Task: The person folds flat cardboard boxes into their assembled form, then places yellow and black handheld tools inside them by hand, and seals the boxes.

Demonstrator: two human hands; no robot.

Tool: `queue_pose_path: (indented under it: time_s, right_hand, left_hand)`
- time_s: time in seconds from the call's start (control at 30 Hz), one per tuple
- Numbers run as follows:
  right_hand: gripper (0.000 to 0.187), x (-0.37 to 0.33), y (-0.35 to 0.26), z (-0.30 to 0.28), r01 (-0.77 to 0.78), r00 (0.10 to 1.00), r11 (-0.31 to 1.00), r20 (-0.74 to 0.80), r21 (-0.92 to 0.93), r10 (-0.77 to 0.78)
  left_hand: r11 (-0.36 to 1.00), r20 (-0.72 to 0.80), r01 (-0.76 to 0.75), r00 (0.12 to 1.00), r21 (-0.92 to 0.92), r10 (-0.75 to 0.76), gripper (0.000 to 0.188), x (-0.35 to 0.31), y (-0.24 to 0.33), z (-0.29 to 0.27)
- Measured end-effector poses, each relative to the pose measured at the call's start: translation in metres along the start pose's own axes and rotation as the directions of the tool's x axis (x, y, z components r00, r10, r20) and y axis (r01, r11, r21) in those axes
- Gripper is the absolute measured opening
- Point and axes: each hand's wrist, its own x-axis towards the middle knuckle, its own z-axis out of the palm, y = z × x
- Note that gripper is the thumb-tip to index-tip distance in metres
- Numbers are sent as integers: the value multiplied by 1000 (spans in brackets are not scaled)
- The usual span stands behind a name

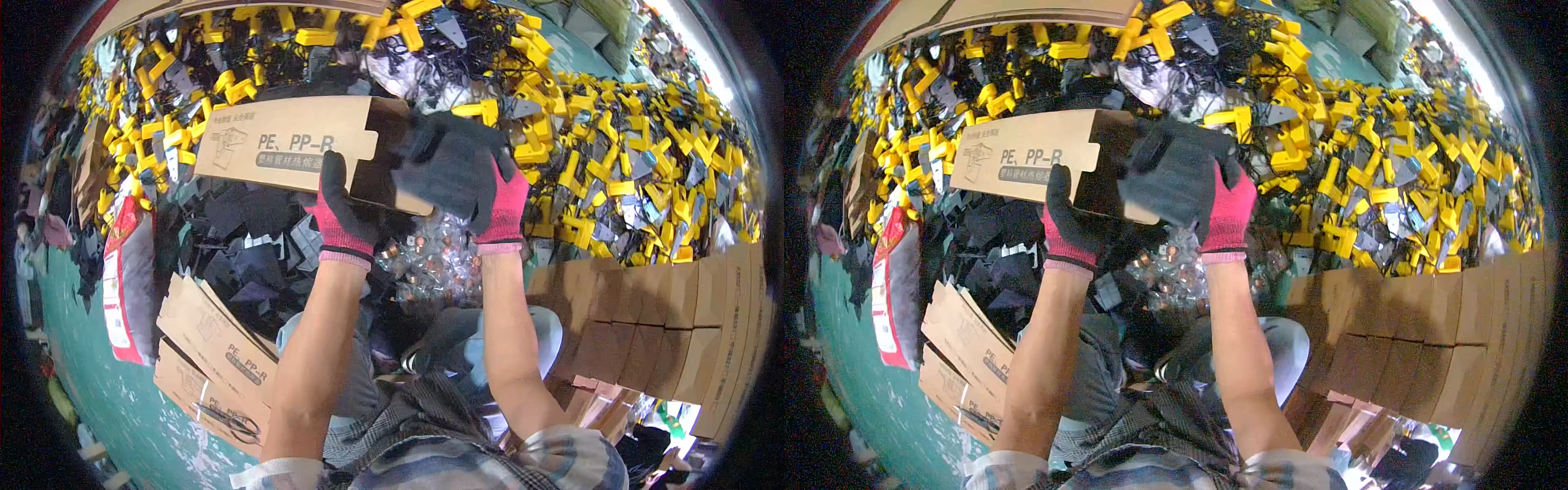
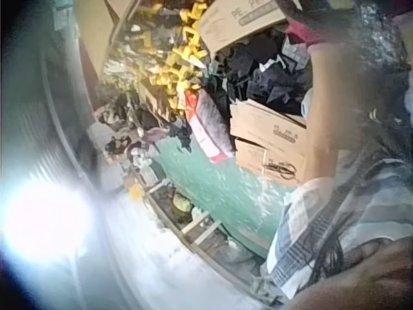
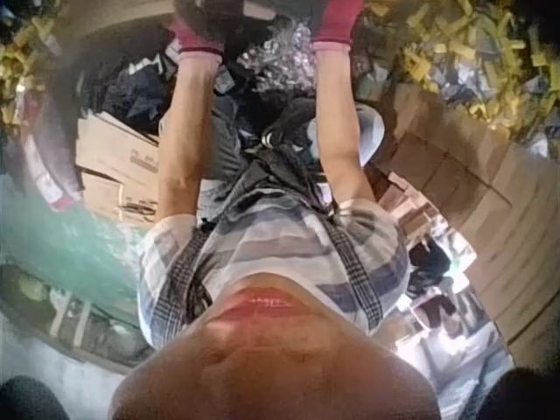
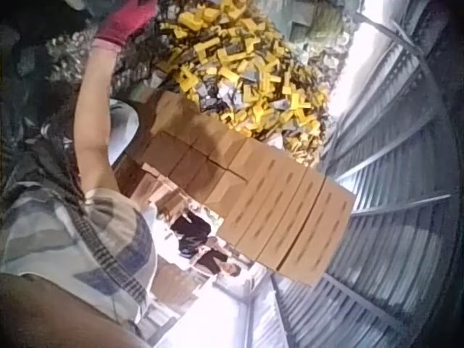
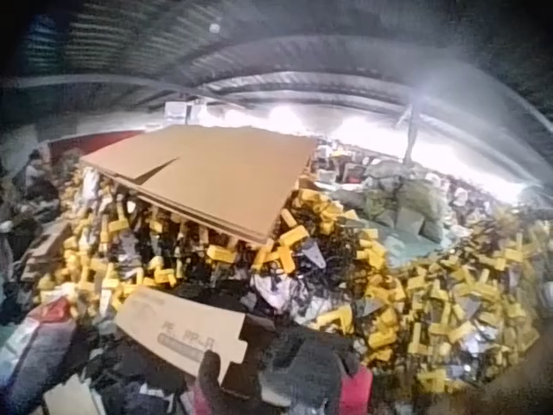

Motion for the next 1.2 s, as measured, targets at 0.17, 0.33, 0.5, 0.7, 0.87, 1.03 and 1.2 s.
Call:
queue_pose_path:
  time_s: [0.17,0.33,0.5,0.7,0.87,1.03,1.2]
  right_hand:
    - [29,-34,-18,20,-6,996,997,-89,-76,-1]
    - [38,-63,-6,40,-107,984,990,132,-88,118]
    - [34,-55,-26,34,151,981,969,153,-193,-123]
    - [32,-37,14,48,509,833,728,476,-458,-282]
    - [37,51,135,21,206,959,795,278,-571,-49]
    - [47,113,212,43,643,766,-116,636,-757,99]
    - [27,165,257,47,798,597,-297,757,-525,266]
  left_hand:
    - [997,140,42,990,-62,-33,50,-1,-13,3]
    - [995,94,90,991,49,-94,53,-17,1,14]
    - [963,173,270,949,-20,-262,53,-17,3,12]
    - [990,-28,-34,999,138,38,41,2,8,-10]
    - [988,-13,6,1000,152,-4,43,-12,61,6]
    - [972,-113,-71,989,226,99,43,-15,62,18]
    - [972,-254,-69,959,223,126,41,-23,71,21]
